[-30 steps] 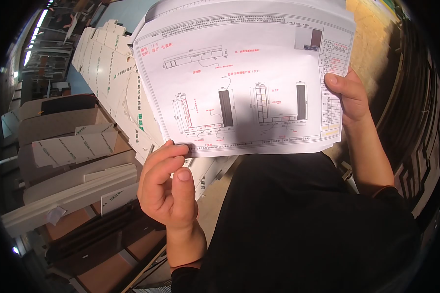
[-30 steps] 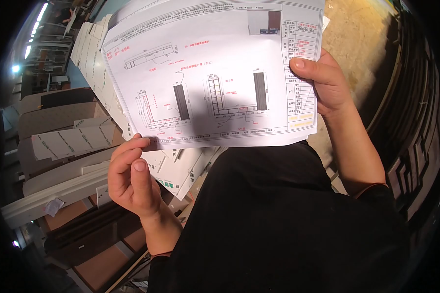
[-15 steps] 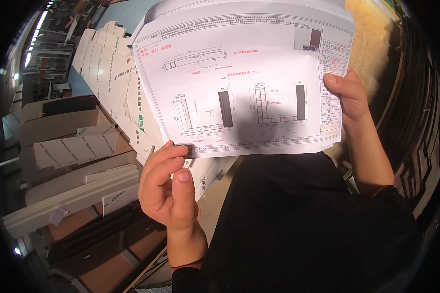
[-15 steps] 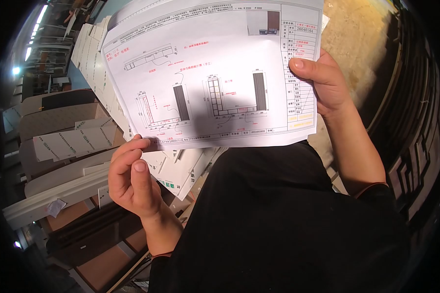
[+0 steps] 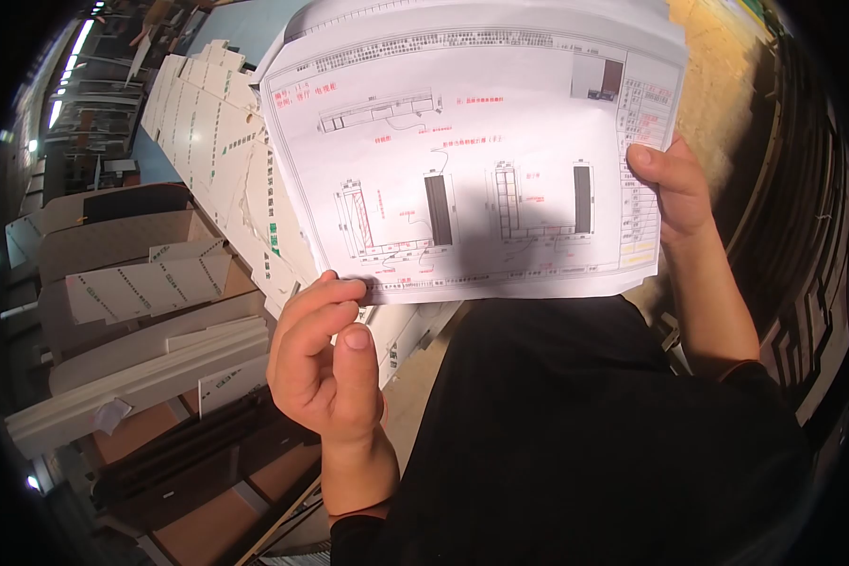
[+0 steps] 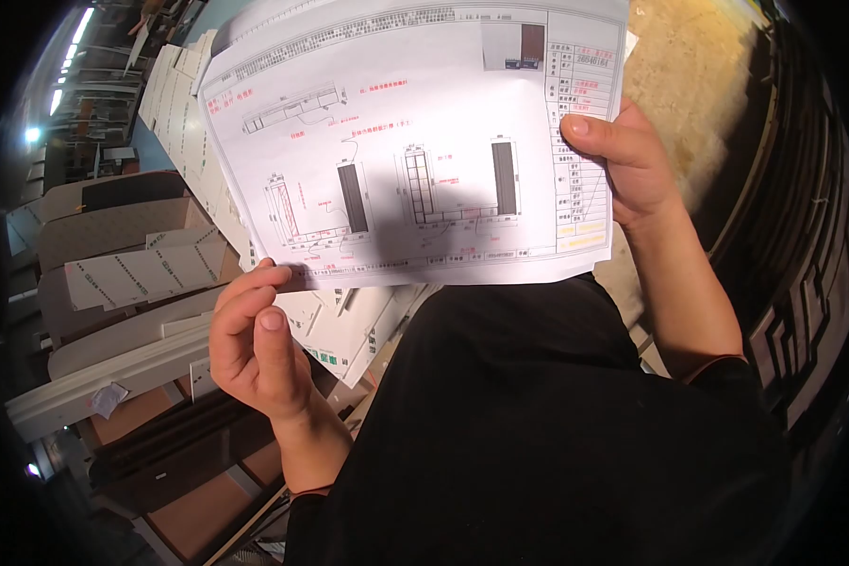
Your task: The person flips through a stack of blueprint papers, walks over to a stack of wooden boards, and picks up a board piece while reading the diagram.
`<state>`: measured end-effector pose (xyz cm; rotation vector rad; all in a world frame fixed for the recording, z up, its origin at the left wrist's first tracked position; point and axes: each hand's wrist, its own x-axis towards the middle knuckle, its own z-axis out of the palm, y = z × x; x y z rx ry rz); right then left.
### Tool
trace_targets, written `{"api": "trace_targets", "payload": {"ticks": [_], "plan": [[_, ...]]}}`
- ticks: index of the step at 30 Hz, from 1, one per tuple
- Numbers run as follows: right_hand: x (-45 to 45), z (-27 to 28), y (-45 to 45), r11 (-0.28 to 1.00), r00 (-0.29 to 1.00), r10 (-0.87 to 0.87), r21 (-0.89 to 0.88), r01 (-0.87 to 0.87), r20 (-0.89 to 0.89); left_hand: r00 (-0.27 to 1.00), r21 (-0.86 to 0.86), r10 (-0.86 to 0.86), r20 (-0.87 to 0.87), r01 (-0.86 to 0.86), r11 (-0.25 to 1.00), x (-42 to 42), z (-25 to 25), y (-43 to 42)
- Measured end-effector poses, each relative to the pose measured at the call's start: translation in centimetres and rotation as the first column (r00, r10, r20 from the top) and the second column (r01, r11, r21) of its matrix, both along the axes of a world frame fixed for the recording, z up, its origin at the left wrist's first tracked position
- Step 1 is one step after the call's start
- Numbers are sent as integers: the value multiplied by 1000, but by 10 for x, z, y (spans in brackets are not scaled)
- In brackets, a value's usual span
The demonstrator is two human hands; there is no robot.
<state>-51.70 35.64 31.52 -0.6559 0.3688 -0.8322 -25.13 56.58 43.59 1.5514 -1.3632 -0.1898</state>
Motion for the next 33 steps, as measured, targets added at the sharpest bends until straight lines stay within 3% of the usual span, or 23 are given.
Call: {"api": "trace_targets", "payload": {"ticks": [33], "plan": [[3, 5, 0, 1000, 1000, 26, 2, -26, 11, 1000, 3, -11, 24, 11, 1000, -2, 1, 4]]}}
